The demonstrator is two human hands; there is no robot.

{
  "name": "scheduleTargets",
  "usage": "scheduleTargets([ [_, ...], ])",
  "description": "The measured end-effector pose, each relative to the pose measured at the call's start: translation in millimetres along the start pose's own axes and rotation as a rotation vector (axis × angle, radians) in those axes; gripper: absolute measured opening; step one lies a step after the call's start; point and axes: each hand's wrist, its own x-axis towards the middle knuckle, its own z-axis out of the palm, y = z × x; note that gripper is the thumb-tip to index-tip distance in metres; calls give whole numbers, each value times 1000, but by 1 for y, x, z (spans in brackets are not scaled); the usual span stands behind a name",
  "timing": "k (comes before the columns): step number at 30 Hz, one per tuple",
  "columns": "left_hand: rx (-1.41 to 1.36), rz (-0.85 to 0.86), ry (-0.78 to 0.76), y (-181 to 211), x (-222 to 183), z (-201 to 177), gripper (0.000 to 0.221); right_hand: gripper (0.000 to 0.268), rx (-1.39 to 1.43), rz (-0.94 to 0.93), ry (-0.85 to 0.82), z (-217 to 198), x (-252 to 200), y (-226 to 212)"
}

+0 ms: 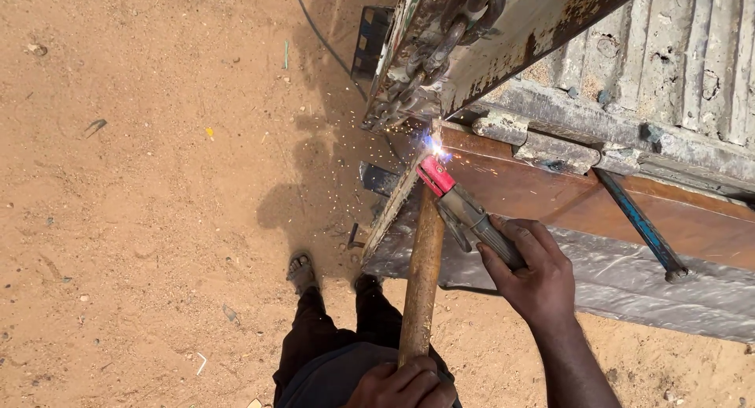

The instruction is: The recorder is welding and hammering a metal plate onto the tailgate or bed of a truck.

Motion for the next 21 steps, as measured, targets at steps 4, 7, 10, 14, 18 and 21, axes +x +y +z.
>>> scheduleTargets([
  [4, 10, 2, -9, 2, 2, -4, 18, 44, 43, 27, -20, -3, 3, -2],
  [7, 11, -4, -16, 2, 1, -2, 15, 44, 46, 61, -37, -2, 4, 0],
  [10, 1, -6, -16, -2, -8, 8, 14, 44, 76, -188, 17, 3, -4, 18],
  [14, -6, -9, -17, -1, -9, 7, 12, 44, 81, -173, 11, 1, -6, 10],
  [18, -11, -5, -34, -1, -8, 6, 9, 45, 42, -77, 3, -1, -2, 12],
  [21, -8, -9, -41, -1, -7, 5, 9, 44, 31, -70, 5, 1, -2, 15],
])
